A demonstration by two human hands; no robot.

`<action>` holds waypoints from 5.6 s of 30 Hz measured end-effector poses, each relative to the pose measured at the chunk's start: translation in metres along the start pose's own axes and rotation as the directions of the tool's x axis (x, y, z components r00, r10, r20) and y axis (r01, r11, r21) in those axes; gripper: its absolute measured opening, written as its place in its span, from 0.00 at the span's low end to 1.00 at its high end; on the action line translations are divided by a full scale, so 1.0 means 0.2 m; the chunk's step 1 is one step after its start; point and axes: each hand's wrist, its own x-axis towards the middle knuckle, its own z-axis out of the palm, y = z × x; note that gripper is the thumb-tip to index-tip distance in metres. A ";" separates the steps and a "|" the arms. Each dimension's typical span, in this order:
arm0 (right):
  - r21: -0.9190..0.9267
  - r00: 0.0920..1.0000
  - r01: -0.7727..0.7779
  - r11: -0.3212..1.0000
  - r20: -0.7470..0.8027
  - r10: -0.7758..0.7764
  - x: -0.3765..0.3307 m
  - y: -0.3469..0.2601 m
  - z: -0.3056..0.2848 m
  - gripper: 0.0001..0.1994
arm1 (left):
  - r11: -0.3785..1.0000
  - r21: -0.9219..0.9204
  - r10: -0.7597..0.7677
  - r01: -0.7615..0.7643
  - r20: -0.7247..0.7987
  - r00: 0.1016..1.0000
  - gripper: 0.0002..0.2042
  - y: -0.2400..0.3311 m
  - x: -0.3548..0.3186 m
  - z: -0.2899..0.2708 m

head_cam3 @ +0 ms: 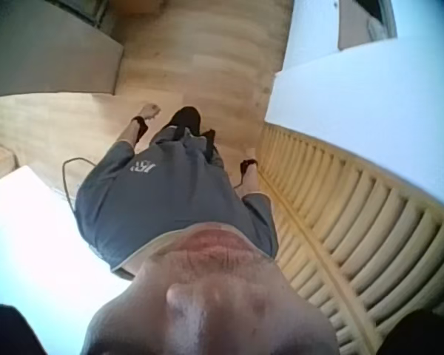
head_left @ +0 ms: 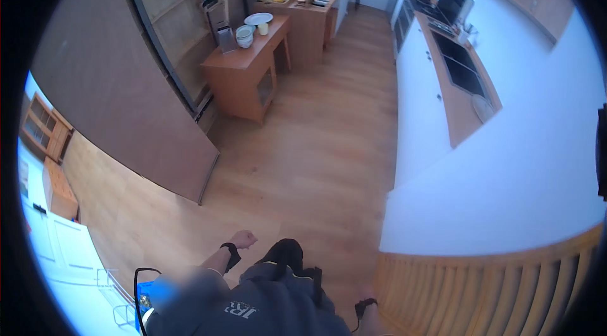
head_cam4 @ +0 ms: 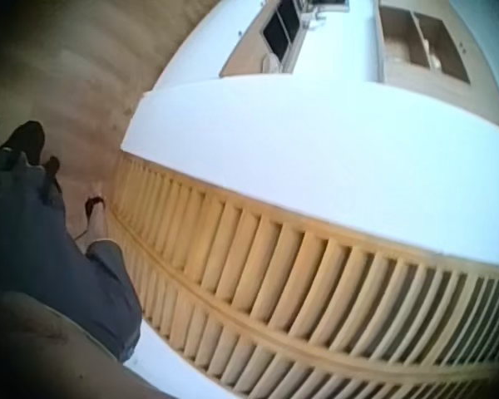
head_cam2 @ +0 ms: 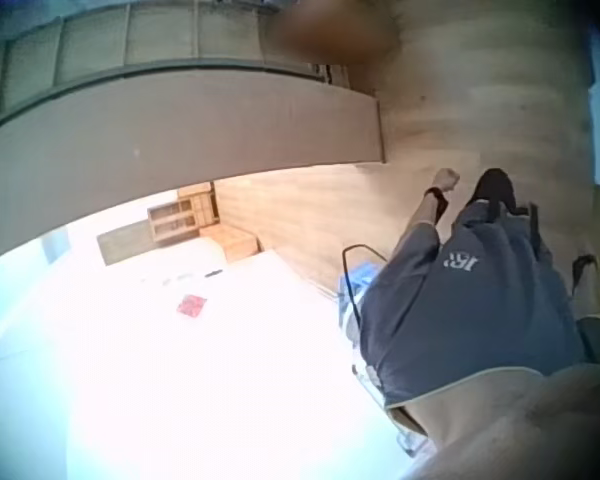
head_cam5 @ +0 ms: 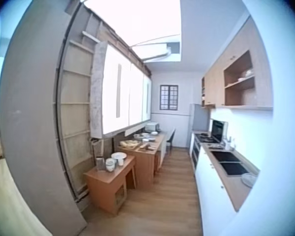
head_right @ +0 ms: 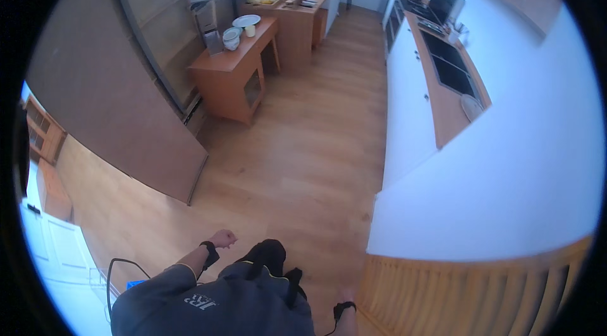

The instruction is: The person repeatedly walks between a kitchen counter and a shopping cart to pack various kitchen items. They pick up plates, bowls, a blue cloth, a colander with a glass bowl, and a container of chopsticks from the counter and place them into the cart.

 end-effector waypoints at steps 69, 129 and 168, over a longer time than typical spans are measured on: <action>0.130 0.295 0.841 0.525 0.702 -0.648 3.76 -7.78 -0.93 0.16 | 0.348 -0.907 -0.362 -0.237 -0.363 0.859 0.24 2.79 4.28 -4.12; 0.586 -0.538 0.782 0.213 0.807 -0.245 1.98 -7.77 -1.12 0.15 | 0.375 -0.627 -0.860 -0.683 -0.510 -0.006 0.15 2.94 2.53 -3.13; 0.266 -0.312 0.950 0.166 0.763 0.566 -1.72 -4.76 0.71 0.19 | 0.200 -0.455 -0.973 -0.868 0.014 -0.232 0.14 0.35 -0.11 -0.77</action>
